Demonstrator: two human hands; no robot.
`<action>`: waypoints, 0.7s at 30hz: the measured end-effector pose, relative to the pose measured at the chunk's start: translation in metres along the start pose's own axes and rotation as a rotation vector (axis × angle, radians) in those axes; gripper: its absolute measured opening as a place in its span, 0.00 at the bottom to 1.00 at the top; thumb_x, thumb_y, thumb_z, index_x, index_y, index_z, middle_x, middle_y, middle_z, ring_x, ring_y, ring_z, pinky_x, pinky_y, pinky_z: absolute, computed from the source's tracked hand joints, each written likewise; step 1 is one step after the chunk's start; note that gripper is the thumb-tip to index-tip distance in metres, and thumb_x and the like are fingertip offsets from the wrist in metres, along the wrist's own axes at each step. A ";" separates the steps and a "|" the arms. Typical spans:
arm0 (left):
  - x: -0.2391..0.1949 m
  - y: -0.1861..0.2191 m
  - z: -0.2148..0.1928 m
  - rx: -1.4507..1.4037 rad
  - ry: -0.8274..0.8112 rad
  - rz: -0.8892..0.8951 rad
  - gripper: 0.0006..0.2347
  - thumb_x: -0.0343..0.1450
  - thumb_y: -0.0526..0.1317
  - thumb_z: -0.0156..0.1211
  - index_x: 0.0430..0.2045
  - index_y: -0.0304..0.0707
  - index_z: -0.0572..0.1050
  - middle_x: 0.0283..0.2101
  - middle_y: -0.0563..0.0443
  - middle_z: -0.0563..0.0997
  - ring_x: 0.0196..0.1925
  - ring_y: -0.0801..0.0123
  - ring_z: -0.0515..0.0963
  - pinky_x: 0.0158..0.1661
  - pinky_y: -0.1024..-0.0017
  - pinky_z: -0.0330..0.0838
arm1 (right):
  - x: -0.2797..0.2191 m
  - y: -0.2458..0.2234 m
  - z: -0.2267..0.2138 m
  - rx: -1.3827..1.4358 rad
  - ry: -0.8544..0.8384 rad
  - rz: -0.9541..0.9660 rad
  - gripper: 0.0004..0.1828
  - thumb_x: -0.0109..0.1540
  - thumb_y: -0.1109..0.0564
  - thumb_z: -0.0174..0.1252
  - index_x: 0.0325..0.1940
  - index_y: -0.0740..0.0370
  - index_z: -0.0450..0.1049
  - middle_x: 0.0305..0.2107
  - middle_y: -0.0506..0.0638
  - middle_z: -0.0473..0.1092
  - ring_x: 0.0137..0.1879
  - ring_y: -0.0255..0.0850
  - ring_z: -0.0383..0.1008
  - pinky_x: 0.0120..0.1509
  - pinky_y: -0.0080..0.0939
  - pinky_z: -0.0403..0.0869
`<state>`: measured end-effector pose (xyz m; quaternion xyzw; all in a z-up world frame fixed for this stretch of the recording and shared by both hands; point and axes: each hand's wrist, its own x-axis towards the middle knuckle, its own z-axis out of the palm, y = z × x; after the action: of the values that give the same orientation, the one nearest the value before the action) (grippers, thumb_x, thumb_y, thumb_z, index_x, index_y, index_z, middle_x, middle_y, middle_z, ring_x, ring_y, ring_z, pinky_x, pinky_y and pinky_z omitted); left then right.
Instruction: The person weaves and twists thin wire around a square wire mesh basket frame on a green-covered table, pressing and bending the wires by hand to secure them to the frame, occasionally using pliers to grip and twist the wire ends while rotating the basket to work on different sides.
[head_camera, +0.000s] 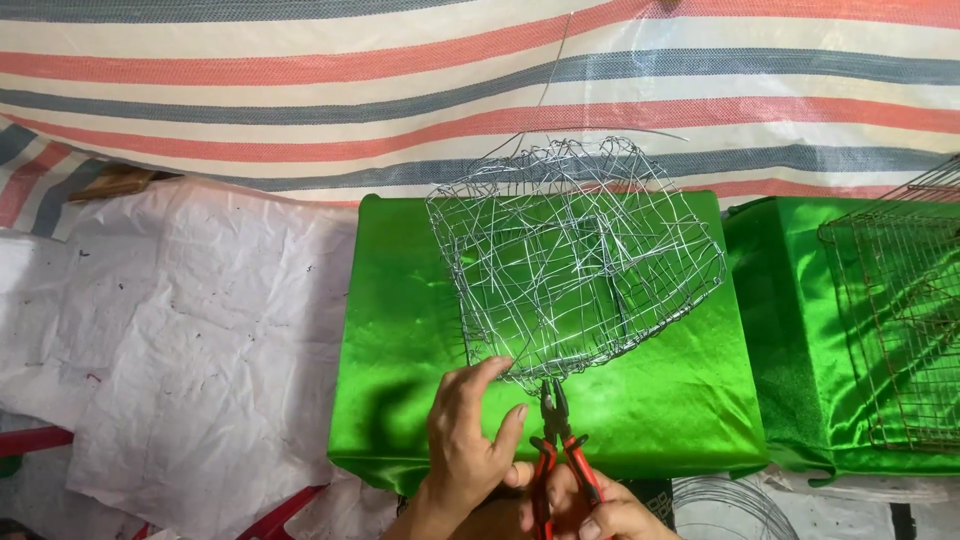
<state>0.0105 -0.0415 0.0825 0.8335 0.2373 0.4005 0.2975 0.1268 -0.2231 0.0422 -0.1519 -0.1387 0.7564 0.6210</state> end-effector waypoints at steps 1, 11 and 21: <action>0.001 0.001 0.000 -0.001 0.002 -0.002 0.27 0.62 0.32 0.70 0.54 0.31 0.66 0.49 0.44 0.80 0.46 0.62 0.80 0.46 0.68 0.79 | 0.001 0.000 0.003 -0.002 0.001 0.002 0.16 0.52 0.63 0.55 0.44 0.62 0.67 0.60 0.64 0.63 0.60 0.57 0.70 0.62 0.54 0.68; 0.031 0.016 -0.018 0.109 -0.130 0.170 0.21 0.64 0.30 0.68 0.51 0.34 0.69 0.40 0.47 0.84 0.32 0.69 0.77 0.31 0.73 0.71 | 0.009 -0.009 0.029 0.027 0.057 -0.136 0.10 0.60 0.56 0.54 0.38 0.67 0.68 0.60 0.72 0.63 0.50 0.56 0.72 0.58 0.53 0.70; -0.003 0.013 -0.010 -0.059 -0.059 -0.218 0.24 0.61 0.30 0.66 0.53 0.34 0.68 0.56 0.43 0.78 0.36 0.68 0.80 0.30 0.74 0.74 | 0.008 -0.012 0.025 -0.114 0.149 -0.022 0.10 0.60 0.55 0.54 0.29 0.66 0.69 0.63 0.74 0.64 0.46 0.55 0.75 0.55 0.52 0.70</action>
<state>0.0029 -0.0495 0.0951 0.8051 0.3056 0.3479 0.3707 0.1261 -0.2133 0.0697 -0.2412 -0.1368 0.7268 0.6283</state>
